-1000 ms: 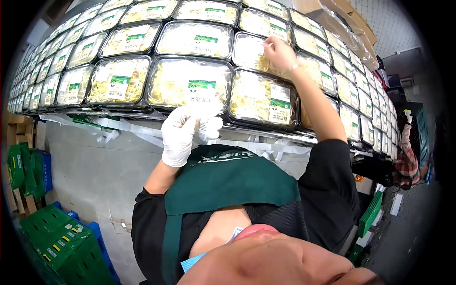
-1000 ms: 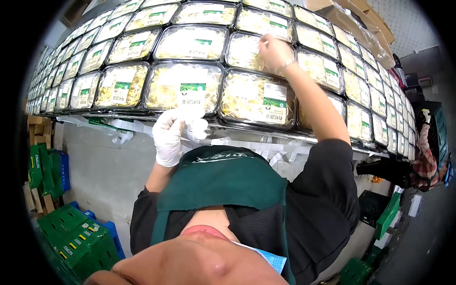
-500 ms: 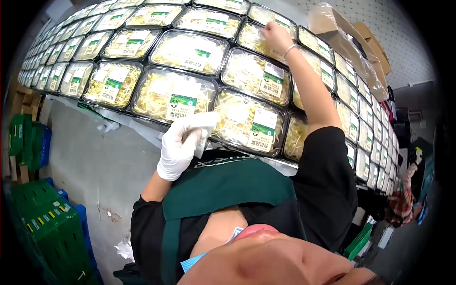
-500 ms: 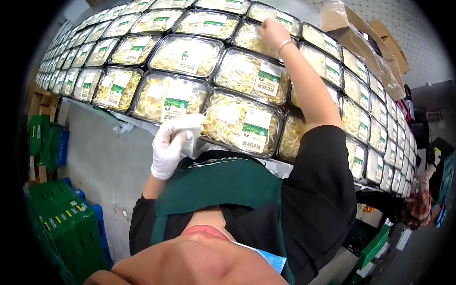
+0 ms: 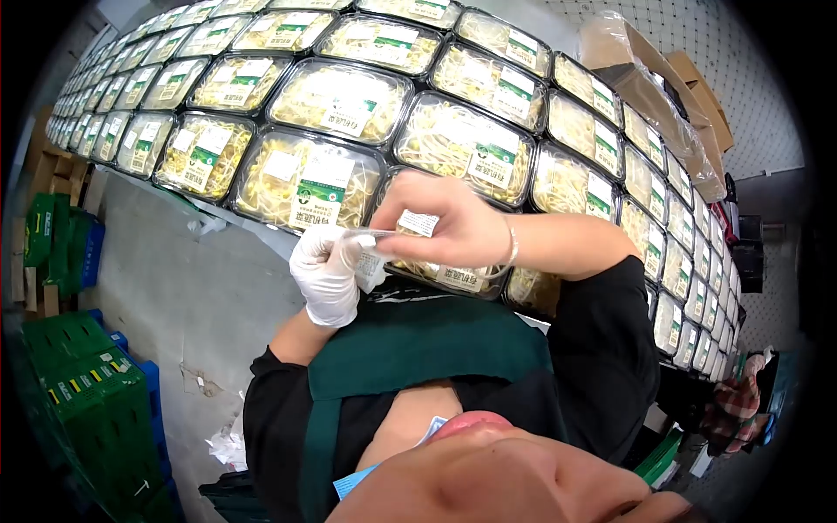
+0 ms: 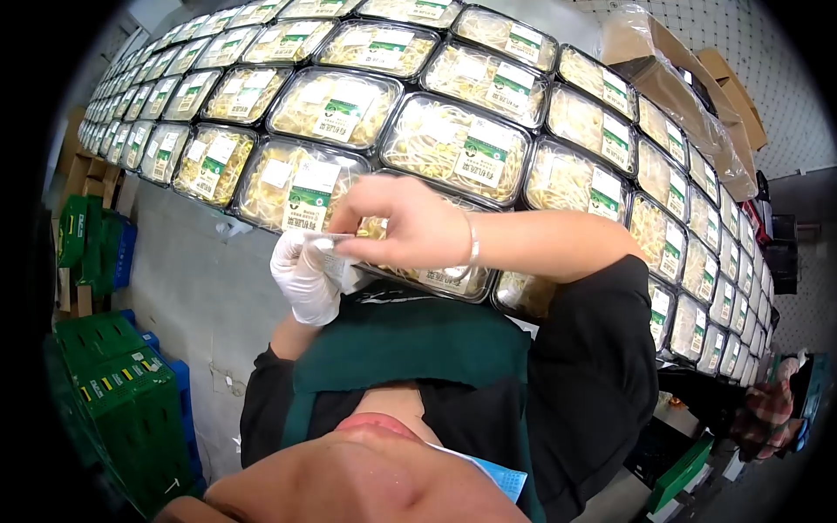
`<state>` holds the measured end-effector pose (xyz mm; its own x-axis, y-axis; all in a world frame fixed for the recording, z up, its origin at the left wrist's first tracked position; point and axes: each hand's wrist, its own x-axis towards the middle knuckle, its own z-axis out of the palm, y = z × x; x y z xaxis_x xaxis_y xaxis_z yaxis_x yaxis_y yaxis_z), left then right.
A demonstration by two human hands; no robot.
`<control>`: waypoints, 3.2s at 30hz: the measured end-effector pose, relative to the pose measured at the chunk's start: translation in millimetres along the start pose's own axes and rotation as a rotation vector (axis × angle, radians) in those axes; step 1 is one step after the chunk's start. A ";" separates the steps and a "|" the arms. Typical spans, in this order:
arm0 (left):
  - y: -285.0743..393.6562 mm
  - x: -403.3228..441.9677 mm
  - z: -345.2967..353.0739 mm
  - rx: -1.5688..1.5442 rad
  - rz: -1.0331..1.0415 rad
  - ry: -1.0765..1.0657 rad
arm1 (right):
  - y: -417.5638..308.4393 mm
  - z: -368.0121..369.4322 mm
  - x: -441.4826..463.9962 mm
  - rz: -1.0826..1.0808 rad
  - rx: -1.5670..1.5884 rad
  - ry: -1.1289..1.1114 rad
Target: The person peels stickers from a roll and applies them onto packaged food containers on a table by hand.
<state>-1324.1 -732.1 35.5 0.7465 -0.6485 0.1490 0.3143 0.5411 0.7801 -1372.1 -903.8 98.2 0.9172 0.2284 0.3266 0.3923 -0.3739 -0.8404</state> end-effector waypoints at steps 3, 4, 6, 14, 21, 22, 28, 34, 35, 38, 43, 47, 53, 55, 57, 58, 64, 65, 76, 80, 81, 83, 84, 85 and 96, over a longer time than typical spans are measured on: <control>24.3 5.2 16.5 0.314 -0.230 0.005 | 48.2 -66.6 32.1 -0.025 -0.422 0.348; 25.1 2.1 11.5 0.269 -0.304 -0.043 | 79.2 -118.0 48.4 0.059 -0.834 0.379; 26.6 -2.5 6.8 0.275 -0.298 -0.056 | 138.5 -200.4 66.2 0.592 -0.985 0.540; 21.9 -4.8 -15.6 0.265 -0.153 -0.270 | 185.1 -229.7 61.5 1.084 -1.387 0.355; 6.2 -2.8 15.1 0.228 -0.193 0.018 | 68.2 -96.0 25.2 0.549 -0.356 0.026; 2.8 -1.5 16.6 0.216 -0.190 0.053 | 19.8 -56.4 15.2 0.607 -0.017 -0.146; -8.8 7.1 56.1 0.415 -0.069 -0.065 | 6.8 -58.2 -33.9 -0.069 -0.287 0.224; -14.1 -9.6 57.4 0.455 -0.165 -0.192 | 149.5 -302.3 -86.1 0.969 -1.234 0.503; -14.5 -13.5 57.0 0.578 -0.122 -0.210 | 172.7 -315.8 -92.8 1.029 -1.208 0.464; -16.4 -22.8 57.3 0.842 0.115 -0.249 | 186.4 -303.3 -96.5 0.951 -1.568 0.208; -20.4 -45.4 75.1 0.341 -0.236 -0.045 | 155.4 -301.9 -114.3 1.338 -1.223 0.521; -25.7 -49.3 71.4 0.399 -0.192 -0.127 | 97.4 -240.7 -93.2 0.998 -0.777 0.502; -43.6 -54.4 71.1 0.205 -0.133 0.076 | -50.3 -22.5 -110.8 0.233 -0.128 -0.030; -41.0 -59.6 82.6 0.173 -0.138 0.034 | -47.3 -15.1 -117.6 0.126 -0.145 0.114; -36.0 -62.6 90.7 0.316 -0.188 -0.166 | -30.6 -45.3 -117.5 0.063 -0.416 0.238; -38.0 -67.1 95.8 0.330 -0.185 -0.175 | -17.9 -76.1 -117.7 0.139 -0.586 0.304; -47.6 -71.4 93.6 0.641 -0.117 -0.327 | 116.7 -229.7 -134.8 0.871 -1.183 0.248; -51.4 -70.1 97.5 0.789 0.121 -0.410 | 122.7 -229.4 -133.5 0.843 -1.256 0.175; -79.3 -77.5 145.5 0.265 -0.287 0.086 | 24.7 -111.4 -173.8 0.482 0.009 0.015; -87.1 -81.5 155.1 0.340 -0.065 0.018 | -32.8 -48.5 -194.1 0.041 -0.085 0.072; -81.4 -81.1 166.1 0.370 -0.084 0.021 | -36.8 -63.4 -190.0 0.105 -0.227 0.071; -79.8 -80.4 150.4 0.414 -0.204 -0.156 | -9.2 -101.2 -178.8 0.131 -0.697 0.264; -83.8 -82.0 143.7 0.424 -0.199 -0.186 | 4.6 -118.2 -172.6 0.492 -0.749 0.319; -81.0 -84.0 141.1 0.421 -0.202 -0.187 | 22.1 -133.2 -170.2 0.734 -0.718 0.281; -66.4 -100.2 117.5 0.281 -0.263 -0.173 | 38.9 -138.9 -184.0 1.006 -0.891 0.216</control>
<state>-1488.7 -766.1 40.2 0.5451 -0.8384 0.0036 0.2913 0.1935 0.9369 -1515.9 -1085.3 65.5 0.7910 -0.5986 -0.1268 -0.6109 -0.7612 -0.2176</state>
